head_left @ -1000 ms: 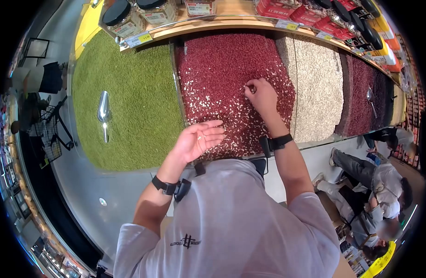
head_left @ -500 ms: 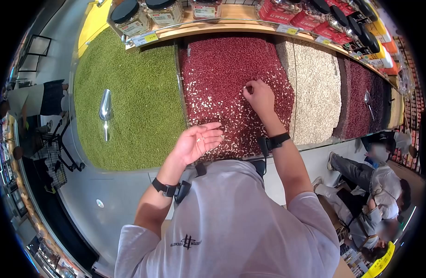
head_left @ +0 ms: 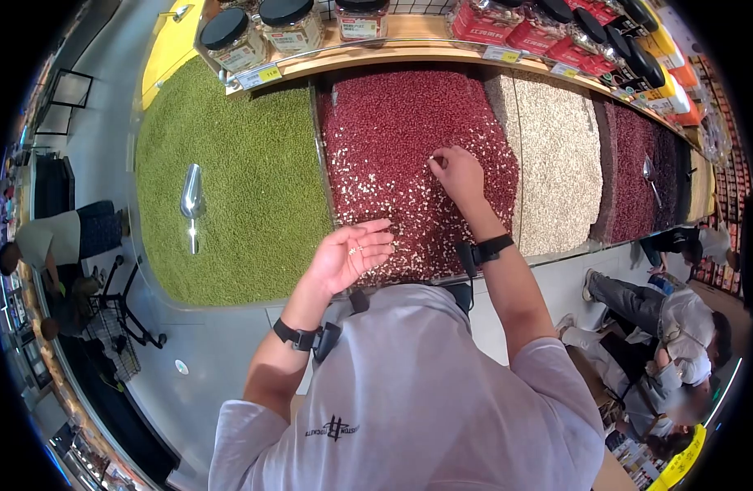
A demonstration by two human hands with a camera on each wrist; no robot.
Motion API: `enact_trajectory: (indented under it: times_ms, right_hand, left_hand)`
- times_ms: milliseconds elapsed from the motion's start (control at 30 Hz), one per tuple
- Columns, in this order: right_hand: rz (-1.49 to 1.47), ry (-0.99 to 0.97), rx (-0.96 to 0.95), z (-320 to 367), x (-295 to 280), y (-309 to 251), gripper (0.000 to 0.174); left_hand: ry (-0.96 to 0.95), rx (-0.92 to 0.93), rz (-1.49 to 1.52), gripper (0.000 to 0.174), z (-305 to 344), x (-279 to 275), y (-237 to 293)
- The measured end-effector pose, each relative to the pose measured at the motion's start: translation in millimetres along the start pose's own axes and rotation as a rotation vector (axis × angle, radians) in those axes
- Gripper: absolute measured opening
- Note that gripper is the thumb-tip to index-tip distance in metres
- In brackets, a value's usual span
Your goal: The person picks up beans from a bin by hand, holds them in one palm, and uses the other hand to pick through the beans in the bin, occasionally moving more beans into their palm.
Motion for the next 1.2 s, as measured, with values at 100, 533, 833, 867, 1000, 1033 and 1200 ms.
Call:
enact_trajectory:
  times_ms: [100,533,833,867,1000,1033,1200]
  right_hand:
    - [0.002,-0.039,0.009,-0.3,-1.0,-1.4,0.022]
    - [-0.136,-0.092,0.083,3.7,-18.4,-3.3,0.02]
    - [-0.458,-0.246,-0.275,61.5,-88.7,-112.8,0.011]
    - [-0.426,-0.249,-0.383,68.9,-90.8,-128.3,0.013]
    - [-0.495,-0.234,-0.362,71.7,-97.2,-138.1,0.012]
    - [-0.513,-0.27,-0.263,65.9,-96.9,-130.4,0.012]
    - [-0.176,-0.035,-0.078,28.2,-56.6,-50.8,0.015]
  left_hand:
    - [0.01,0.001,-0.012,0.044,0.1,-0.9,-0.6]
    - [0.033,0.011,-0.04,0.044,-2.4,-1.3,0.8]
    - [0.009,-0.079,0.02,0.043,-18.7,20.9,-12.3]
    - [0.004,-0.08,0.022,0.043,-29.0,9.4,-16.6]
    - [-0.439,-0.166,0.243,0.047,-36.2,8.0,-25.9]
    - [-0.223,-0.142,0.102,0.046,-22.0,23.1,-20.0]
    - [0.019,-0.071,0.002,0.044,-8.0,5.1,-11.7]
Point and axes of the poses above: each hand's wrist, its own z-axis away from the middle knuckle, its own x-axis out of the palm, y = z × x, the point moved 6 cm from there along -z, towards the middle knuckle, and after that the axes turned 10 degrees about y, right-handed, at the moved point
